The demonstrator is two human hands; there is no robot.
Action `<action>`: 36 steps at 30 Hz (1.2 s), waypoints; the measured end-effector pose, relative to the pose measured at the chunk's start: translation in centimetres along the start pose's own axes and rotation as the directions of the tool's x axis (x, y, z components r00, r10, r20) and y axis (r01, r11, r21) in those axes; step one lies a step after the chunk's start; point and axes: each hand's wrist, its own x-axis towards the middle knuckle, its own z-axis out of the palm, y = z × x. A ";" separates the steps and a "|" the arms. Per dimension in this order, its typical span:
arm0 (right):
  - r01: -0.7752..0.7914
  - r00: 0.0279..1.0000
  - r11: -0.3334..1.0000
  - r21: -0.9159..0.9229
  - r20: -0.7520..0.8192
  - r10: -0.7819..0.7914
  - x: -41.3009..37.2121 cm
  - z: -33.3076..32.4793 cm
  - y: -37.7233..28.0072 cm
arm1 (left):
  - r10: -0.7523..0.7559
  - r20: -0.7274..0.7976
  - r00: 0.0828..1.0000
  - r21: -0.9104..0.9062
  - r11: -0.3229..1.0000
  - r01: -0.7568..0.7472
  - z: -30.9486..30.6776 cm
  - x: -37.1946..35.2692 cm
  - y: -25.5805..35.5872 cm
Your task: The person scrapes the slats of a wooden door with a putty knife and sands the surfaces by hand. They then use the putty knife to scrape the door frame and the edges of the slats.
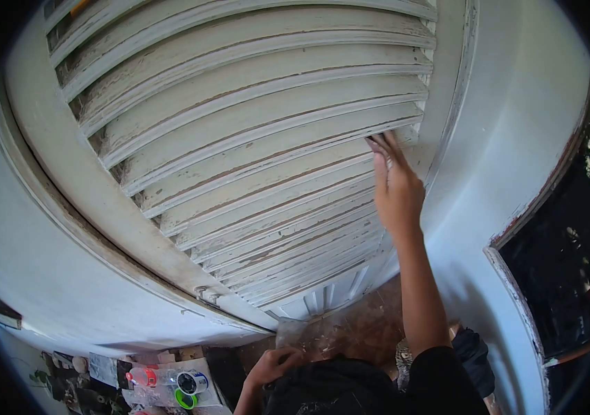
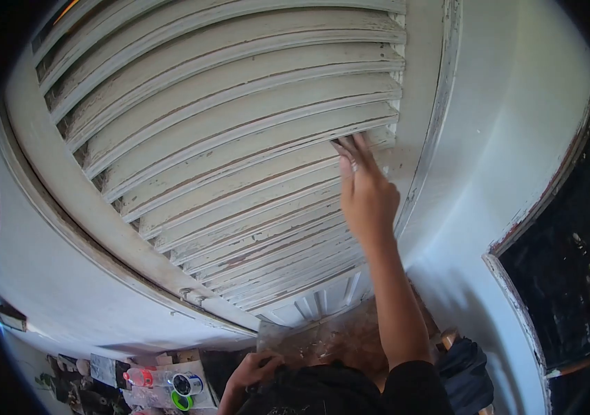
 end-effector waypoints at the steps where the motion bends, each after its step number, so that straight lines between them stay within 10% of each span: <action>1: -0.006 1.000 1.000 -0.004 -0.008 0.006 -0.4 0.4 0.3 | -0.130 -0.068 0.989 -0.059 0.990 0.126 -0.3 -0.8 -0.2; 14: 0.164 0.969 0.986 0.032 0.180 -0.167 0.8 -2.1 6.0 | 0.006 0.057 0.998 0.015 1.000 -0.007 2.7 3.1 -0.3; 18: -0.008 0.980 0.998 0.062 0.197 -0.004 0.8 -1.5 7.1 | 0.078 0.052 0.996 0.032 0.996 -0.080 3.5 3.7 -0.9; 20: 0.069 0.998 0.983 0.168 -0.015 -0.067 0.1 0.3 5.5 | 0.074 0.040 0.996 0.007 0.997 -0.075 4.0 4.0 -1.5; 25: 0.068 0.975 0.976 0.207 0.195 -0.109 0.0 -0.7 5.3 | 0.128 0.141 0.982 0.049 0.990 -0.136 4.6 5.2 0.6; 32: 0.117 0.990 0.987 0.112 -0.087 -0.108 0.3 1.0 5.2 | 0.172 0.096 0.980 0.111 0.977 -0.182 5.1 6.3 1.6; 36: 0.104 0.957 0.992 0.065 0.265 -0.117 1.7 -2.3 5.8 | 0.182 0.213 0.960 0.066 0.978 -0.200 5.5 6.7 2.5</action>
